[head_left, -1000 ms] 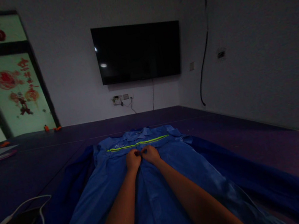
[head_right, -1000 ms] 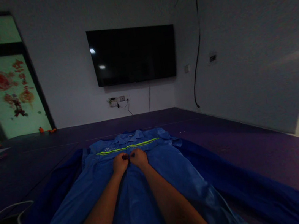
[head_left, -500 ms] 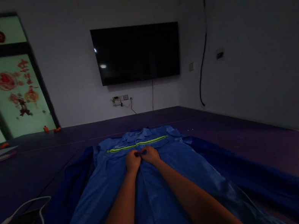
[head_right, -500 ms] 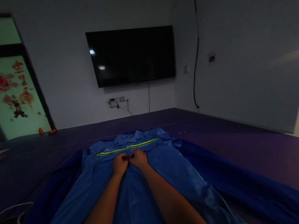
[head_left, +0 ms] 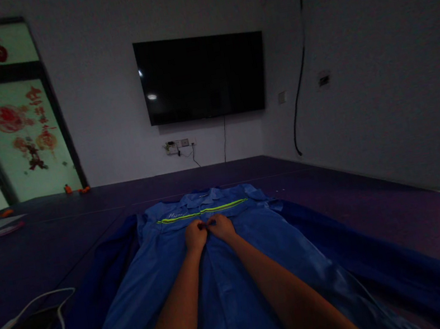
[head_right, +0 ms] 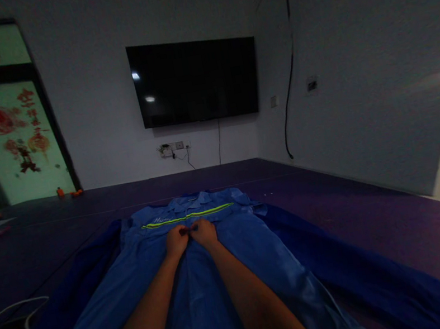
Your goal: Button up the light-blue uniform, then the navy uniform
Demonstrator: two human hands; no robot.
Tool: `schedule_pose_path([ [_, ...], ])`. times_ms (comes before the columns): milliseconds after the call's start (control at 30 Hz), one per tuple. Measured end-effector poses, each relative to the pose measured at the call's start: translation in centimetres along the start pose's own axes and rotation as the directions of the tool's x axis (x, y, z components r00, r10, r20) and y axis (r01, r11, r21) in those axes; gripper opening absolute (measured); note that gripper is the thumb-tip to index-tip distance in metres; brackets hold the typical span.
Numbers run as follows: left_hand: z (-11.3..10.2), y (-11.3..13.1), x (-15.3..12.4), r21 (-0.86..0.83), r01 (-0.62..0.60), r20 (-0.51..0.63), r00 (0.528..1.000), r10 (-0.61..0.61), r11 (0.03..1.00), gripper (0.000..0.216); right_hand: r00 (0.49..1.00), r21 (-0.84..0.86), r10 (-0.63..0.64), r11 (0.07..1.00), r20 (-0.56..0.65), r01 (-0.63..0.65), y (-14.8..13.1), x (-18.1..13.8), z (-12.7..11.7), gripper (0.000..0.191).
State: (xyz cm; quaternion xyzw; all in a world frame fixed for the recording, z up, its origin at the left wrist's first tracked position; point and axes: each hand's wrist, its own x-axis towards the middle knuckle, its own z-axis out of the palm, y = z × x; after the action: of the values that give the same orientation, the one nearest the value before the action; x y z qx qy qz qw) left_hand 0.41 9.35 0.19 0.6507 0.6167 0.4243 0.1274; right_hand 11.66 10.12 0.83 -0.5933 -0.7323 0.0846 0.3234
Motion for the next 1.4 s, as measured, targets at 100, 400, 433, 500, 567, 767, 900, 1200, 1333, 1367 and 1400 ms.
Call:
schedule_pose_path([
  [100,0.0,0.0,0.0,-0.001,-0.002,-0.003,1.0,0.002,1.0,0.022,1.0,0.009,-0.002,1.0,0.002,0.002,0.1,0.1,0.1,0.02],
  [400,-0.4,0.2,-0.4,0.013,-0.038,0.022,0.999,0.038,0.999,0.024,0.997,-0.005,-0.069,0.998,0.035,0.069,0.4,-0.1,0.2,0.024],
  [433,-0.5,0.2,-0.5,0.02,-0.049,0.037,0.998,0.048,0.999,0.025,0.995,-0.017,-0.091,0.996,0.049,0.092,0.3,-0.2,0.2,0.026],
  [500,-0.7,0.2,-0.9,0.039,-0.07,0.068,0.995,0.067,0.997,0.027,0.986,-0.045,-0.145,0.988,0.085,0.15,0.1,-0.6,0.1,0.03],
  [567,-0.9,0.3,-1.4,0.058,-0.102,0.11,0.989,0.095,0.993,0.03,0.973,-0.082,-0.189,0.976,0.129,0.2,0.0,-1.3,0.0,0.033],
  [767,-1.4,0.4,-4.1,0.117,-0.244,0.204,0.955,0.217,0.963,0.049,0.948,-0.232,-0.222,0.933,0.228,0.274,0.2,-4.8,-1.3,0.043],
  [900,-1.9,0.1,-6.0,0.214,-0.296,0.21,0.945,0.252,0.931,0.048,0.928,-0.248,-0.241,0.917,0.283,0.313,0.5,-7.1,-2.4,0.044],
  [1200,-2.8,-0.2,-8.2,0.304,-0.248,0.144,0.966,0.213,0.92,0.042,0.933,-0.22,-0.228,0.93,0.279,0.293,0.7,-9.5,-3.1,0.044],
  [1333,-3.2,0.2,-8.3,0.3,-0.258,0.164,0.962,0.217,0.918,0.038,0.941,-0.192,-0.228,0.941,0.251,0.279,0.5,-9.4,-3.3,0.042],
  [1367,-3.2,0.3,-8.3,0.295,-0.271,0.173,0.958,0.228,0.916,0.037,0.943,-0.186,-0.234,0.942,0.237,0.281,0.4,-9.3,-3.4,0.041],
  [1400,-3.3,0.4,-8.2,0.287,-0.285,0.183,0.953,0.24,0.914,0.036,0.944,-0.179,-0.242,0.942,0.224,0.284,0.2,-9.3,-3.5,0.04],
])
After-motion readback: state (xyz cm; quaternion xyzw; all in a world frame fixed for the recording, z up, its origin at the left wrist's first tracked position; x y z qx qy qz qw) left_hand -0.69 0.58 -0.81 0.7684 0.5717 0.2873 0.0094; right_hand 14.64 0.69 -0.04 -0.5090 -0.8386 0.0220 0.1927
